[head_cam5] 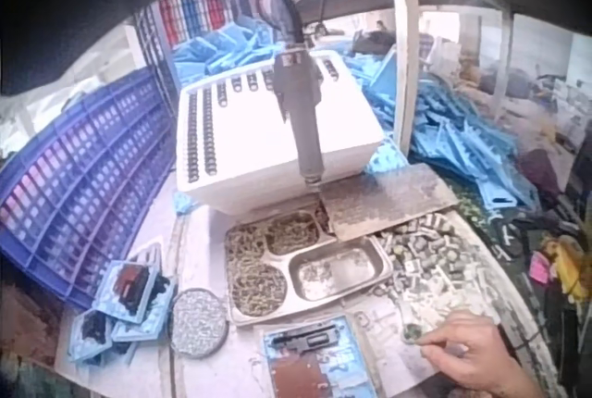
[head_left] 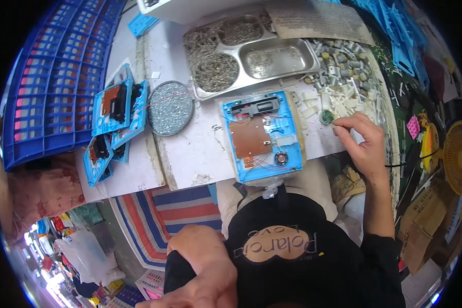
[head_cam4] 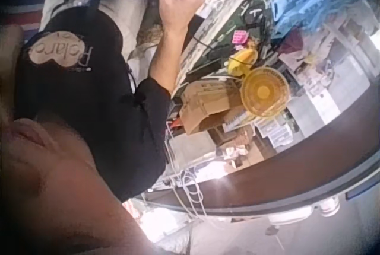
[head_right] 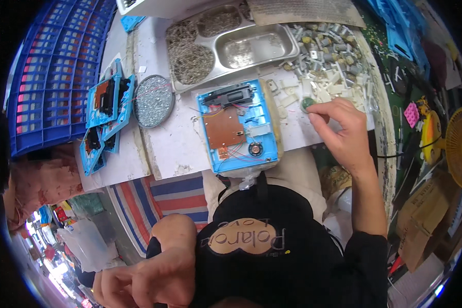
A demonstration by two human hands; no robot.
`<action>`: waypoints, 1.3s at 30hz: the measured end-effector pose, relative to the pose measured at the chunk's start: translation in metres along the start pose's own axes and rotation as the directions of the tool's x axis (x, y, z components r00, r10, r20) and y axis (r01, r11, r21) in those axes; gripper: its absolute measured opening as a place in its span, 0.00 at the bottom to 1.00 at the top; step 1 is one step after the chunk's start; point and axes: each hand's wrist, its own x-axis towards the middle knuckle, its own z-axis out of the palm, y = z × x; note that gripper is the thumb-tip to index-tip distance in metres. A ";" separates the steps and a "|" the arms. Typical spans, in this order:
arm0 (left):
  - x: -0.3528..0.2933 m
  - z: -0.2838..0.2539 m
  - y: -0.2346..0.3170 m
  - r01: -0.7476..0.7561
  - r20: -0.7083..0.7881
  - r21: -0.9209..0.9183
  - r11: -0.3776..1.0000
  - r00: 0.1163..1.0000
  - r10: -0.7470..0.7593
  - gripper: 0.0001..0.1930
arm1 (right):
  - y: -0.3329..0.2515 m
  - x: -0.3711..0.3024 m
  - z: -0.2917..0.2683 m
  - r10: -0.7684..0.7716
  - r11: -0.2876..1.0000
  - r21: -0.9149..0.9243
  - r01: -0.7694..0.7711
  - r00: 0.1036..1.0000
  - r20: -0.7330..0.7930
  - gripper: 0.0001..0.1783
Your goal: Assembling and soldering components of a blue electronic device.
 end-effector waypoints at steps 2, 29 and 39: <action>0.010 -0.017 -0.033 -0.247 0.221 -0.333 0.910 0.918 0.329 0.13 | 0.004 0.000 -0.001 -0.005 0.998 -0.059 0.005 1.000 0.012 0.05; 0.000 0.006 0.027 0.198 0.171 0.069 0.978 0.963 -0.207 0.09 | 0.028 0.045 -0.027 -0.166 0.964 -0.216 0.156 0.986 -0.029 0.05; -0.008 -0.059 0.059 0.319 -0.180 0.904 0.286 0.889 -0.422 0.26 | 0.044 0.022 -0.043 -0.055 0.965 -0.249 0.084 0.991 0.120 0.13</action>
